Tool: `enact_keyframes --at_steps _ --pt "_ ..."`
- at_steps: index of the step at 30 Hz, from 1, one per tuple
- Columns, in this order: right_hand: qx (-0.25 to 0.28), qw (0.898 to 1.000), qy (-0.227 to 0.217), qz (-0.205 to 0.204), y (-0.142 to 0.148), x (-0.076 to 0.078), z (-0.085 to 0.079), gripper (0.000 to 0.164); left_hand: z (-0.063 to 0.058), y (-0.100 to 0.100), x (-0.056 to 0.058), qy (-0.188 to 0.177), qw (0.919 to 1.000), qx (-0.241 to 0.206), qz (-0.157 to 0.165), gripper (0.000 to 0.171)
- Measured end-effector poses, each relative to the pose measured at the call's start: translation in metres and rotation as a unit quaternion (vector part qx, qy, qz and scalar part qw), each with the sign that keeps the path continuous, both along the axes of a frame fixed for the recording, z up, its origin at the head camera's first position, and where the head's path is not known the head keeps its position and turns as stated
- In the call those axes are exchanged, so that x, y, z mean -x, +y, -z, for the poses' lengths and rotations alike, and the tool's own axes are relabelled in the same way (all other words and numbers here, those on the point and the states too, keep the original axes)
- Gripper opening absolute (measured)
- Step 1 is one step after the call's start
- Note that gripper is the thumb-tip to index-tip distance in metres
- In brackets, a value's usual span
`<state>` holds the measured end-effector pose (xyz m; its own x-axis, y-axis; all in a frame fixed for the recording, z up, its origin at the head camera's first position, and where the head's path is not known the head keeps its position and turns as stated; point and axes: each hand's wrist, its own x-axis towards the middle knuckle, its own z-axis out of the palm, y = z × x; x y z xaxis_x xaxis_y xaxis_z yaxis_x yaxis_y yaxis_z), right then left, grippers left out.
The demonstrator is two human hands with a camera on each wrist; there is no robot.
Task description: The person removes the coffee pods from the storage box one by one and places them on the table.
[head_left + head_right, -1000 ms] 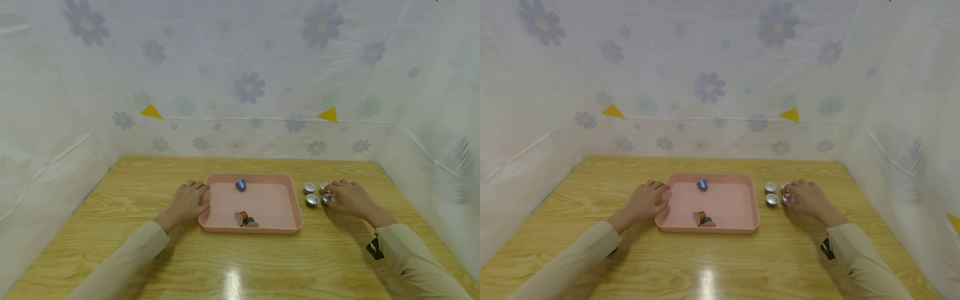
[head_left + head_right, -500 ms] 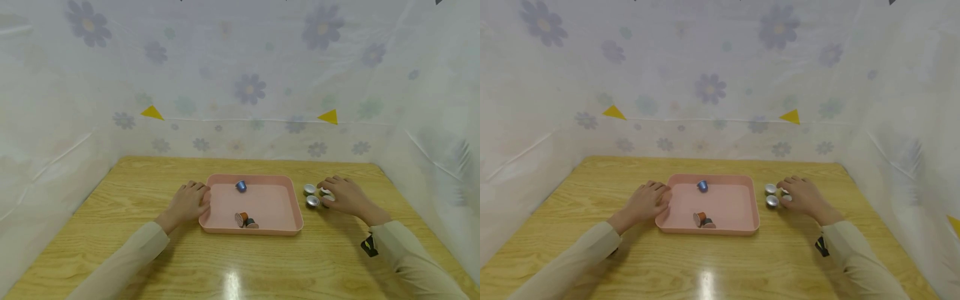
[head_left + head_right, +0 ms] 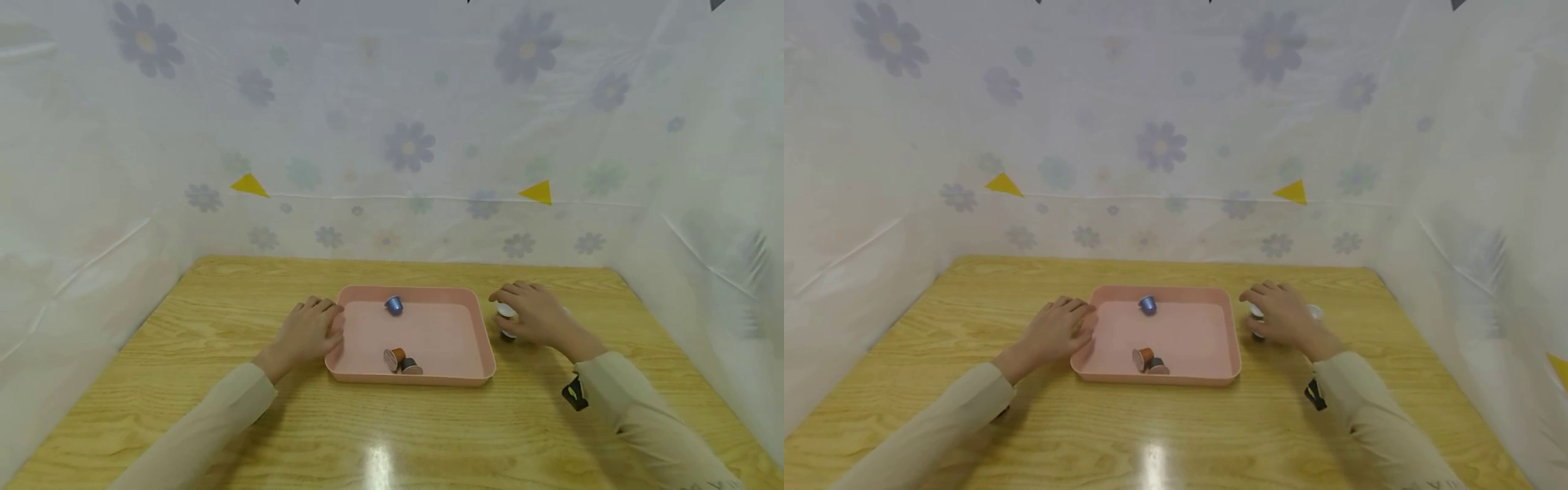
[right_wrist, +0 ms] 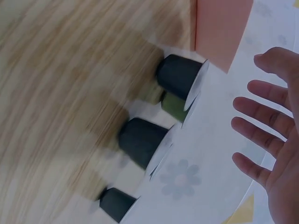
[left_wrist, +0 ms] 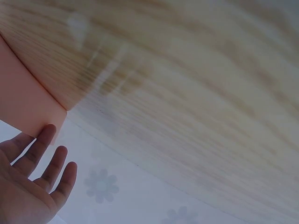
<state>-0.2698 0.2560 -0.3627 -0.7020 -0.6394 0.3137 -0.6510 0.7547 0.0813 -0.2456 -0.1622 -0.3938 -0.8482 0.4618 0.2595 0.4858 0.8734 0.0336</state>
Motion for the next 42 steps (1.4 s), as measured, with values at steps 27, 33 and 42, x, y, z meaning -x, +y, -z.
enact_keyframes --at_steps 27,33,42 --pt "-0.037 0.998 -0.031 -0.034 -0.076 0.026 -0.005 0.036 0.000 0.000 0.001 0.001 1.0000 -0.006 -0.001 0.039" --pt "-0.048 0.997 -0.055 -0.034 -0.090 0.028 -0.009 0.036 0.000 0.001 0.001 0.002 1.0000 -0.004 -0.001 0.040" --pt "-0.057 0.995 -0.079 -0.030 -0.105 0.031 -0.015 0.038 -0.001 0.002 0.000 0.001 1.0000 -0.002 0.000 0.039"
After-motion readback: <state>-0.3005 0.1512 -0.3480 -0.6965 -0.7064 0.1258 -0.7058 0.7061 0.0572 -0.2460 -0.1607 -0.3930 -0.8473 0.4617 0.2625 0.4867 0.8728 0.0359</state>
